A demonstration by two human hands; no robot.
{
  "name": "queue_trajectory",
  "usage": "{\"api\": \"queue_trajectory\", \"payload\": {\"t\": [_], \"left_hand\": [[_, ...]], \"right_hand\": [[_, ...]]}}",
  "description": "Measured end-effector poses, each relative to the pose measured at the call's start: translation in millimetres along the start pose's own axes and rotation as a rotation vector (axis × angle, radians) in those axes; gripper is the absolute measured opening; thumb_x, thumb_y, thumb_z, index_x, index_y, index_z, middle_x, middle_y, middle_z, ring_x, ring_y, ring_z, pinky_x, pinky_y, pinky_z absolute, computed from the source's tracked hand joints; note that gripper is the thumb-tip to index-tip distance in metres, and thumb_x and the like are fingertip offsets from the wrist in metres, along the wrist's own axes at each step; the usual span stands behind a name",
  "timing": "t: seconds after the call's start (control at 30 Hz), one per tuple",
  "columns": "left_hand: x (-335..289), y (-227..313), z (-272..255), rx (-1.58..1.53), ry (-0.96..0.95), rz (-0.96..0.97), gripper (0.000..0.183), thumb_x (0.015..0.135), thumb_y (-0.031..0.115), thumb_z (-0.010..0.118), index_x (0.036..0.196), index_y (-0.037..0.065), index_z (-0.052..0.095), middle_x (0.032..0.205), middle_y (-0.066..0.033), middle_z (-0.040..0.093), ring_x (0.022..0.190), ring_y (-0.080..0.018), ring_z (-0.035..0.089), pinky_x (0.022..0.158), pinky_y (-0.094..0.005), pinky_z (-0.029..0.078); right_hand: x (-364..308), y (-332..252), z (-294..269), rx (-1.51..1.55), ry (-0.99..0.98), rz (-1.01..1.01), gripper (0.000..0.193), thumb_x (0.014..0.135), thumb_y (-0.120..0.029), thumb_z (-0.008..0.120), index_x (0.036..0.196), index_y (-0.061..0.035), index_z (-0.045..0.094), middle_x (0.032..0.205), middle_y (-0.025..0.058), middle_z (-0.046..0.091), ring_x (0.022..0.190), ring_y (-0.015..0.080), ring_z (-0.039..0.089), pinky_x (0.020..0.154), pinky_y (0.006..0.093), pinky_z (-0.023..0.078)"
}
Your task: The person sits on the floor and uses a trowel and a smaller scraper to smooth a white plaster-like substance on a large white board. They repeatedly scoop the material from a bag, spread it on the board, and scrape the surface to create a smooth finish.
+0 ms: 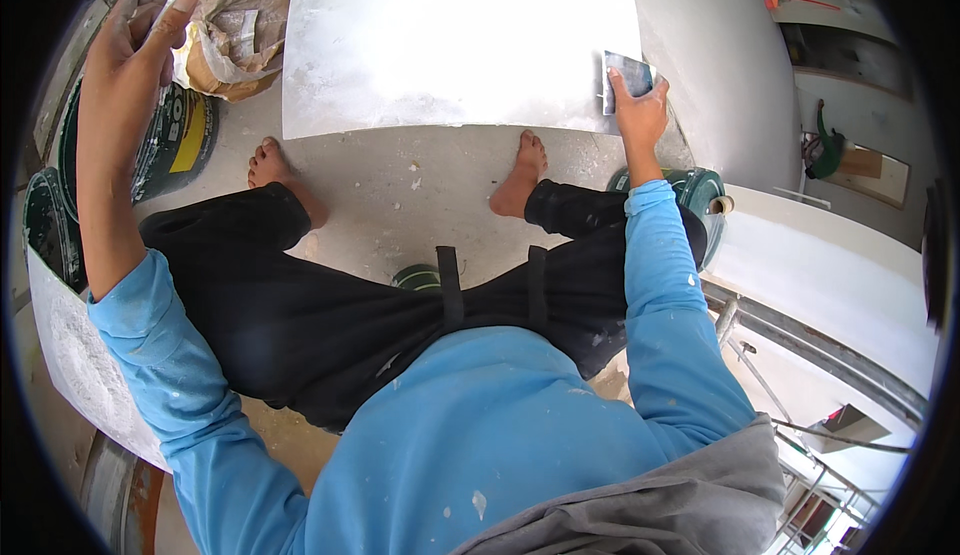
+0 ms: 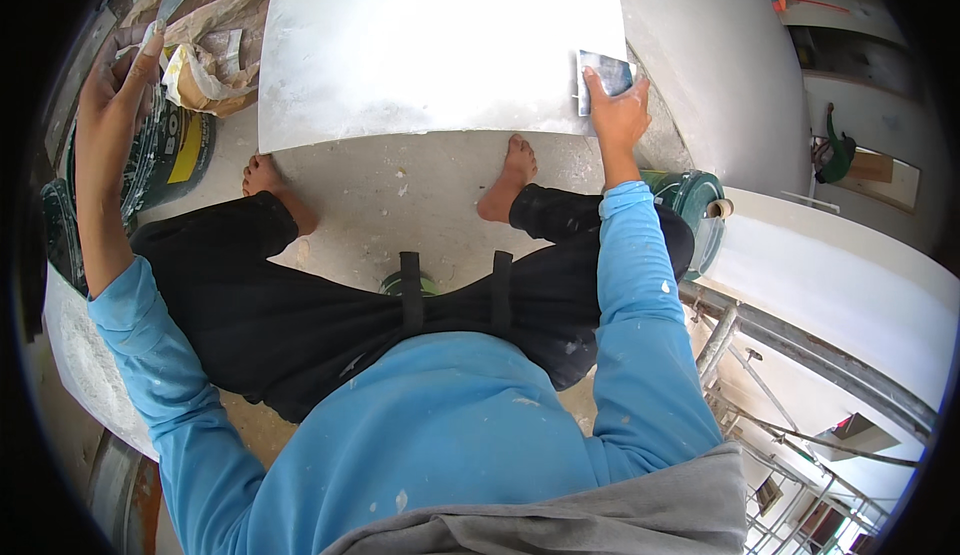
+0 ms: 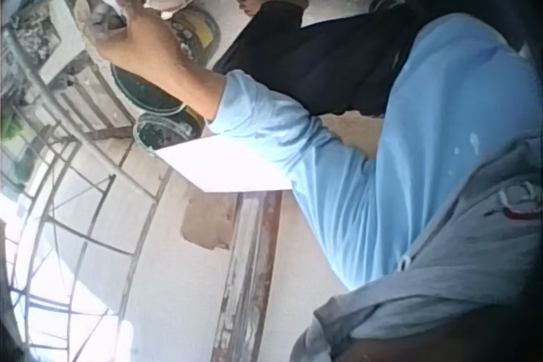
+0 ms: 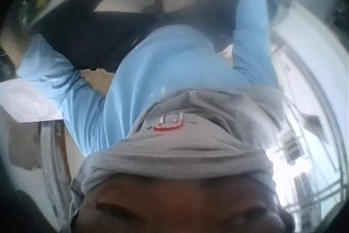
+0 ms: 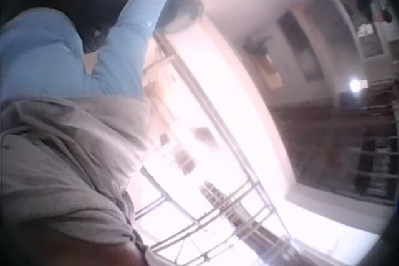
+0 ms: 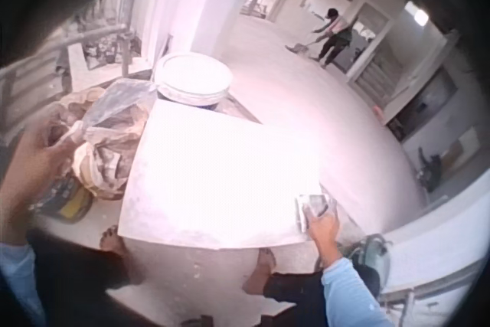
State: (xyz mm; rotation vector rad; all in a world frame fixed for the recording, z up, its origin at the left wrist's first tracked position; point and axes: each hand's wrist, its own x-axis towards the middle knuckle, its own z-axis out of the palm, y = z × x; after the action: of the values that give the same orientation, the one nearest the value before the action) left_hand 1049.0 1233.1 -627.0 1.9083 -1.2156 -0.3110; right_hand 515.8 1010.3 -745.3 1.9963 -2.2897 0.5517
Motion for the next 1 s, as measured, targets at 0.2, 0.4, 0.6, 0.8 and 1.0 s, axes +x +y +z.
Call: {"api": "queue_trajectory", "payload": {"t": [0.2, 0.4, 0.6, 0.8, 1.0], "left_hand": [[2, -11, 0, 0.076, 0.004, -0.018, 0.049, 0.097, 0.047, 0.068, 0.115, 0.002, 0.068, 0.069, 0.0001, 0.053, 0.062, -0.0072, 0.042, 0.057, -0.0245, 0.032], [7, -34, 6, 0.123, 0.091, -0.011, 0.061, 0.098, 0.049, 0.064, 0.139, 0.005, 0.058, 0.110, -0.0149, 0.074, 0.093, -0.0175, 0.069, 0.073, -0.0266, 0.050], [3, -13, 6, 0.083, 0.004, -0.083, 0.058, 0.099, 0.045, 0.064, 0.141, 0.005, 0.056, 0.110, -0.0142, 0.073, 0.090, -0.0146, 0.067, 0.069, -0.0258, 0.047], [3, -10, 1, 0.045, -0.058, -0.050, 0.053, 0.099, 0.042, 0.065, 0.134, 0.002, 0.059, 0.096, -0.0072, 0.071, 0.069, -0.0048, 0.052, 0.057, -0.0218, 0.034], [3, -1, 7, 0.004, -0.066, -0.031, 0.052, 0.098, 0.043, 0.067, 0.127, 0.000, 0.062, 0.087, -0.0028, 0.067, 0.062, -0.0036, 0.043, 0.054, -0.0221, 0.031]], "right_hand": [[5, 108, 10, -0.279, 0.120, 0.219, 0.109, 0.071, -0.072, 0.077, 0.138, 0.0091, 0.048, 0.126, 0.0301, 0.066, 0.118, 0.0436, 0.065, 0.103, 0.0506, 0.048], [-52, 11, 22, -0.061, 0.049, 0.058, 0.101, 0.073, -0.067, 0.079, 0.135, 0.0081, 0.052, 0.121, 0.0297, 0.067, 0.112, 0.0426, 0.066, 0.096, 0.0528, 0.049], [-109, -89, 34, 0.085, 0.029, -0.346, 0.100, 0.072, -0.064, 0.082, 0.135, 0.0084, 0.054, 0.117, 0.0254, 0.067, 0.107, 0.0354, 0.066, 0.089, 0.0486, 0.045], [-134, -131, 30, 0.147, 0.005, -0.535, 0.099, 0.071, -0.065, 0.083, 0.133, 0.0078, 0.056, 0.103, 0.0194, 0.067, 0.094, 0.0302, 0.063, 0.081, 0.0458, 0.041], [-171, -167, 21, 0.222, -0.153, -0.652, 0.098, 0.071, -0.066, 0.082, 0.134, 0.0051, 0.055, 0.110, 0.0175, 0.065, 0.099, 0.0299, 0.062, 0.085, 0.0450, 0.040]]}}
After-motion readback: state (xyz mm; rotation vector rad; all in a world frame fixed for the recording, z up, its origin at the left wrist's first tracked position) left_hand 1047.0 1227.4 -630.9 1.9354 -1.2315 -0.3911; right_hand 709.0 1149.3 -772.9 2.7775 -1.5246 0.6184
